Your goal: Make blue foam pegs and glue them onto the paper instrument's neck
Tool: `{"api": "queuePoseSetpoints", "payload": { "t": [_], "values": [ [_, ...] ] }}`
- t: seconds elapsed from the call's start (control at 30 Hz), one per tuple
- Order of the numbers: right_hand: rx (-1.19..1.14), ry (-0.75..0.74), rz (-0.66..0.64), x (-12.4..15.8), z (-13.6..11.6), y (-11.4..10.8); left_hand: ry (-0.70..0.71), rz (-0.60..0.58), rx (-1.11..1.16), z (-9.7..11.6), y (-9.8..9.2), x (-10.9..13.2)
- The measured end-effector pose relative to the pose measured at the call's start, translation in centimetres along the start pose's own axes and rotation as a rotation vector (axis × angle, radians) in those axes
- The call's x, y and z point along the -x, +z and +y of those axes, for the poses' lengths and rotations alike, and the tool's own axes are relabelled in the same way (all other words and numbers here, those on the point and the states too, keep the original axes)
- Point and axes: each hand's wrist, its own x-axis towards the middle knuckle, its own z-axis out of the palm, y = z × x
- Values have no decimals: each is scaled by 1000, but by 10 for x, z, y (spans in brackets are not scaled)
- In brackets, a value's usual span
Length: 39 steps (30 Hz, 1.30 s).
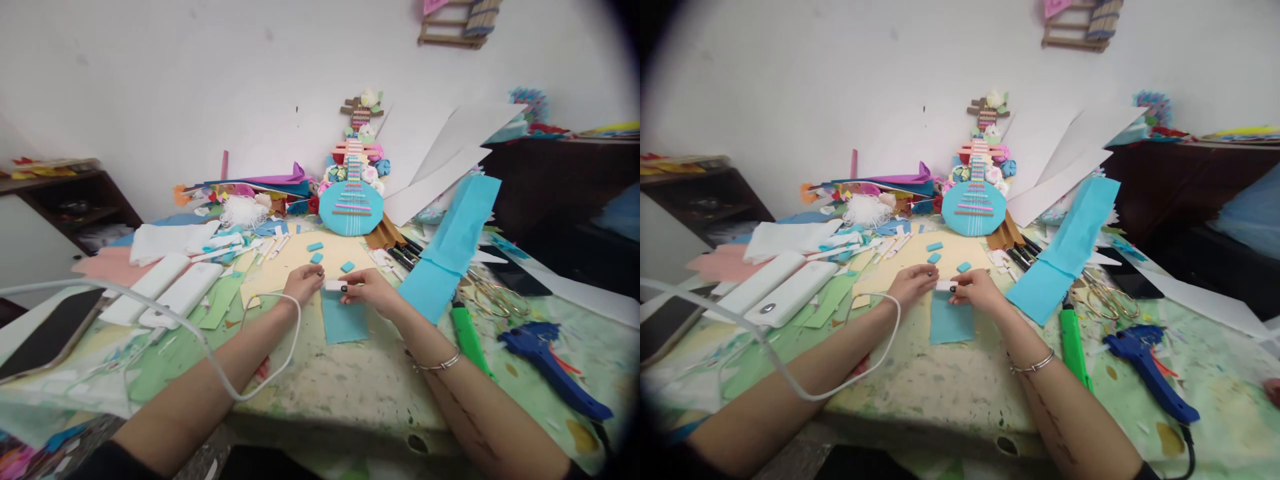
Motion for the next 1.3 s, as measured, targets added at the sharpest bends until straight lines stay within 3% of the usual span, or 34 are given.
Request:
{"api": "queuePoseSetpoints", "payload": {
  "t": [0.13, 0.3, 0.6, 0.77, 0.9, 1.1, 1.3],
  "values": [
    [254, -33, -26, -2, 6, 2, 138, -23, -293, 5, -9, -2],
    [503, -92, -40, 1, 1, 1, 231, -145, -594, 10, -16, -1],
    [639, -150, -36, 4, 0, 5, 260, -215, -815, 12, -23, -5],
    [636, -217, 26, 5, -2, 5, 291, -226, -803, 15, -23, -4],
    [580, -297, 112, 6, -7, 7, 410, -271, -710, 17, -18, 1],
    [172, -441, -82, 10, -8, 19, 520, -335, -660, 18, -13, 8],
    [70, -449, -7, 12, -12, 19, 548, -383, -706, 15, -10, 10]
  ]
}}
